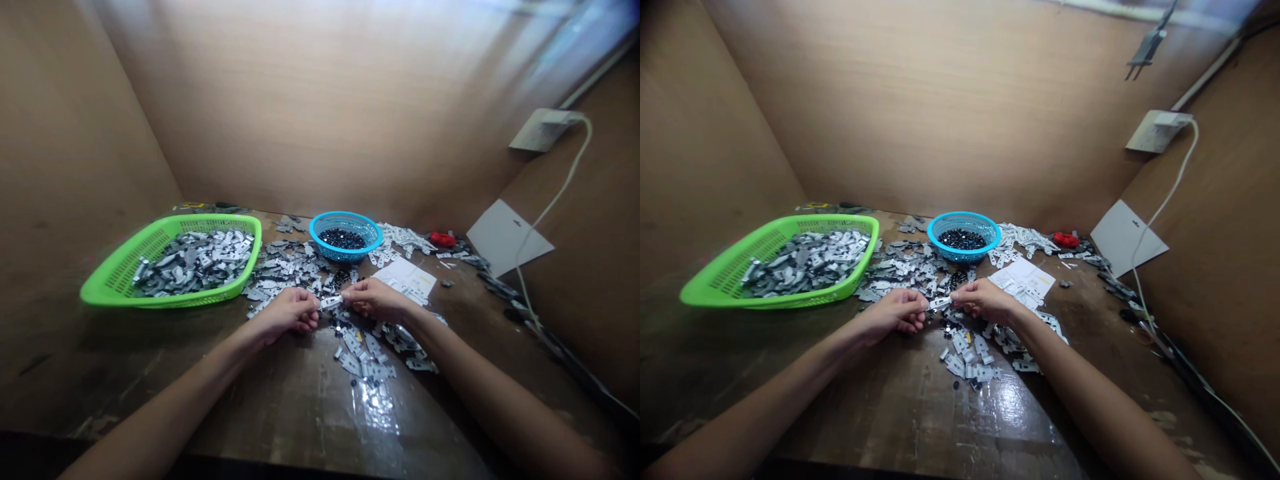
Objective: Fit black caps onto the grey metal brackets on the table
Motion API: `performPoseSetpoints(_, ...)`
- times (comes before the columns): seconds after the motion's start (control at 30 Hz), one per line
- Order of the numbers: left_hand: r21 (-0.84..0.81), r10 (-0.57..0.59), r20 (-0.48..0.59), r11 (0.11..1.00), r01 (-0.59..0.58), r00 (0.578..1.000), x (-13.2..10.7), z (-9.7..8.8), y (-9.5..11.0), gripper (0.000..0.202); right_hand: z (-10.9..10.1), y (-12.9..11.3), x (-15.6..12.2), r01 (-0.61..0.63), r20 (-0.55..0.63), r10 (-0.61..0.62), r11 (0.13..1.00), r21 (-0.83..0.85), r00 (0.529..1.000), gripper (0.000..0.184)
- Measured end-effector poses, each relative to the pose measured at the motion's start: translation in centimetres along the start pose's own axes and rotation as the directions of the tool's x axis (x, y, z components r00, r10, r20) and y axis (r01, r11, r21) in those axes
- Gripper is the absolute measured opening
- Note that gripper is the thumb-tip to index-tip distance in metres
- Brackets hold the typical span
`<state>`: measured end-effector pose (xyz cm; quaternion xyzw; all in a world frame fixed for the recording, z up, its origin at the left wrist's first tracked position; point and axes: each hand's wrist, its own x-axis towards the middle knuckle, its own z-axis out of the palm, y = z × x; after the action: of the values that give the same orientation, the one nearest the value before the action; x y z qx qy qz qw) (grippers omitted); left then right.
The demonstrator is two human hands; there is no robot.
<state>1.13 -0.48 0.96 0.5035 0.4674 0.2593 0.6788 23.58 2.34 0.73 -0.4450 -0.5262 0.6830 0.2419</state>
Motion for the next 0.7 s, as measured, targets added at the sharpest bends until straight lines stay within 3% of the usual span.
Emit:
performPoseSetpoints(0.13, 0.028, 0.052, -0.004, 0.998, -0.052, 0.999, 0.1, -0.1, -0.2, 0.028, 0.0, 0.2, 0.0, -0.034, 0.052, 0.034, 0.999, -0.004, 0.998, 0.028)
performPoseSetpoints(0.43, 0.079, 0.113, -0.097, 0.991, -0.106, 0.989, 0.7, 0.1, -0.5, 0.035, 1.2, 0.6, 0.3, 0.210, -0.065, -0.225, 0.961, -0.182, 0.972, 0.031)
performPoseSetpoints(0.6, 0.042, 0.184, 0.007, 0.982, -0.184, 0.983, 0.4, 0.6, -0.5, 0.035, 2.1, 0.8, 0.0, 0.243, -0.050, -0.260, 0.945, -0.220, 0.964, 0.033)
performPoseSetpoints(0.7, 0.052, 0.222, -0.002, 0.974, -0.222, 0.975, 0.4, 0.5, -0.7, 0.034, 2.2, 0.9, 0.2, 0.202, -0.040, -0.210, 0.968, -0.147, 0.977, 0.036)
